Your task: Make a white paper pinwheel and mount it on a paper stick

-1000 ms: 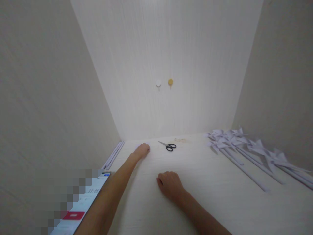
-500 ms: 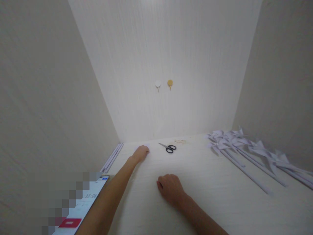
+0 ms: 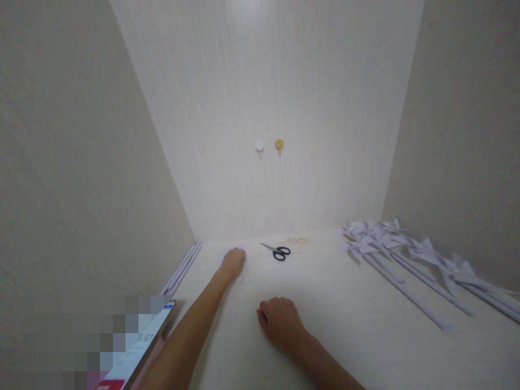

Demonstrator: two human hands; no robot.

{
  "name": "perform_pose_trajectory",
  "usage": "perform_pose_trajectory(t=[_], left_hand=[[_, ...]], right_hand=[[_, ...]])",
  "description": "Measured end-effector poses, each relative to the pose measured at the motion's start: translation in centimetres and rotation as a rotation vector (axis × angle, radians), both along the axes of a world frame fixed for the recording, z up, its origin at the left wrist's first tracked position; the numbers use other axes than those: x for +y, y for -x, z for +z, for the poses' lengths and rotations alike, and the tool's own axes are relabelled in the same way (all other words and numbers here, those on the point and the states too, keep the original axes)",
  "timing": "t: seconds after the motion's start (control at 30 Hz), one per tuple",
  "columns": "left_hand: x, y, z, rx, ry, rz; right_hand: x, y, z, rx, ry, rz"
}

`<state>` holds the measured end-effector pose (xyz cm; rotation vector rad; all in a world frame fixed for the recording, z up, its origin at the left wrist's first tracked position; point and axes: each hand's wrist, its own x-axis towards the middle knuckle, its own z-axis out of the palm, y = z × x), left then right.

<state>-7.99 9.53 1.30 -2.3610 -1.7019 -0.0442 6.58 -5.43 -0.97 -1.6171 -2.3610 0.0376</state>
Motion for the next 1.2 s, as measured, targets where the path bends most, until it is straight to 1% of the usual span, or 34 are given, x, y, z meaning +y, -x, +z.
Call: perform_pose_trajectory(t=[0.2, 0.33, 0.43, 0.67, 0.77, 1.0, 1.2], left_hand=[[-0.3, -0.4, 0.0, -0.005, -0.028, 0.068], [-0.7, -0.6, 0.2, -0.006, -0.055, 0.094], [-1.0, -0.8, 1.0, -0.008, -0.089, 0.097], [-1.4, -1.1, 4.2, -0.036, -0.202, 0.081], [-1.8, -1.3, 5.1, -0.047, -0.229, 0.056], [-2.6, -1.0, 6.1, -0.044, -0.256, 0.040], [-2.8, -1.0, 6.0, -0.045, -0.255, 0.033]], right_hand=[[-0.3, 0.1, 0.5, -0.004, 0.030, -0.006], [-0.2, 0.1, 0.4, 0.003, 0.031, -0.003], [-0.1, 0.2, 0.2, 0.005, 0.035, -0.002], [-0.1, 0.1, 0.0, 0.014, 0.012, -0.002], [-0.1, 0.1, 0.1, 0.014, 0.016, -0.002], [-0.1, 0.0, 0.3, 0.015, 0.008, 0.007], [-0.1, 0.0, 0.4, 0.008, 0.021, -0.003]])
